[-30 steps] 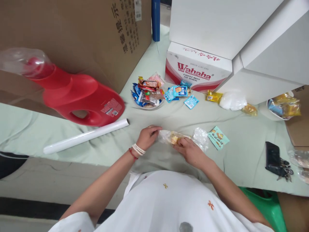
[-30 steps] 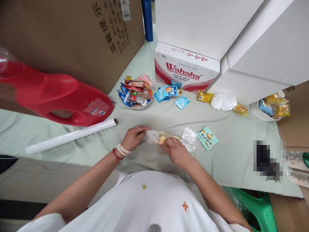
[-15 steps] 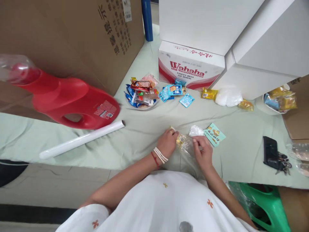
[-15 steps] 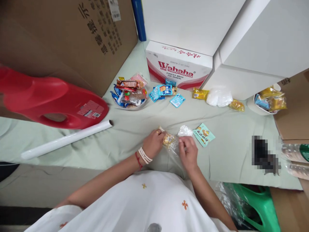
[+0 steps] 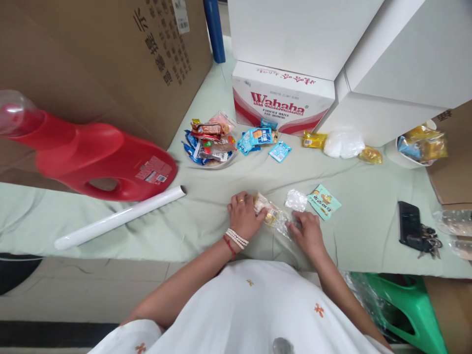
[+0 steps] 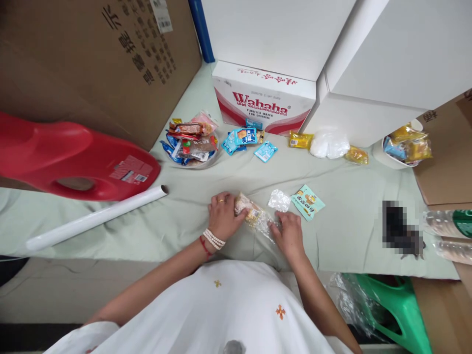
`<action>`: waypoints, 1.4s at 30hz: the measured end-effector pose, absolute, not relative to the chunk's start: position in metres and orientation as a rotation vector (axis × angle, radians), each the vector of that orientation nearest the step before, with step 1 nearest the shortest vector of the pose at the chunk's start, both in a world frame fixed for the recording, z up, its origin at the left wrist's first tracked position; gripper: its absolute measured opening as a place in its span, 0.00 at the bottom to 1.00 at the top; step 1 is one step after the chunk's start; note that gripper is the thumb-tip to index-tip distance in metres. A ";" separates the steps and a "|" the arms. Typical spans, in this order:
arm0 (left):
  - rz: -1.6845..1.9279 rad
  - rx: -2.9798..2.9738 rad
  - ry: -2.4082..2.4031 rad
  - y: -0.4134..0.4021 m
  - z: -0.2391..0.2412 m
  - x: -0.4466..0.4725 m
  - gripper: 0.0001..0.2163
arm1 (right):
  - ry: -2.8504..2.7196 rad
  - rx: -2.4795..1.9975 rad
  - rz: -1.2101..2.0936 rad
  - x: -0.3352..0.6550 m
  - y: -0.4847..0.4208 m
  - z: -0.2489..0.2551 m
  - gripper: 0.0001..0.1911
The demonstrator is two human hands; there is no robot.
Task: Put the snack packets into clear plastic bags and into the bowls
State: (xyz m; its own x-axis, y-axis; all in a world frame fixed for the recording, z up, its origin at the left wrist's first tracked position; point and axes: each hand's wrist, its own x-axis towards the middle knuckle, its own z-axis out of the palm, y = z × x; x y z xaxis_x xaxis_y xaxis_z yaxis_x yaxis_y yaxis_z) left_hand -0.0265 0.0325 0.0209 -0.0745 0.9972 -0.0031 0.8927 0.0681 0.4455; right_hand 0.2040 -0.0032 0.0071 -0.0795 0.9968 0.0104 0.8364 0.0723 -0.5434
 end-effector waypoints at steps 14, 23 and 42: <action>1.049 2.406 1.393 0.009 0.021 0.005 0.12 | -1.106 -1.324 1.537 0.158 -0.001 0.031 0.25; 0.889 2.229 1.220 -0.008 0.020 -0.052 0.18 | -0.761 -1.428 0.907 0.255 0.037 0.038 0.22; 0.988 2.347 1.803 -0.084 -0.022 -0.139 0.10 | -1.264 -1.890 0.323 0.344 0.167 0.052 0.09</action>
State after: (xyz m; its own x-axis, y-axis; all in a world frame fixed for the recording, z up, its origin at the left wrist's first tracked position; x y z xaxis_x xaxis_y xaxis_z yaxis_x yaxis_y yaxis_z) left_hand -0.1388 -0.0837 -0.0218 0.1319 0.8761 0.4637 0.8624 -0.3321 0.3822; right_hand 0.3439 0.1673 0.0517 0.4632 0.8588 0.2189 0.6484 -0.1600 -0.7443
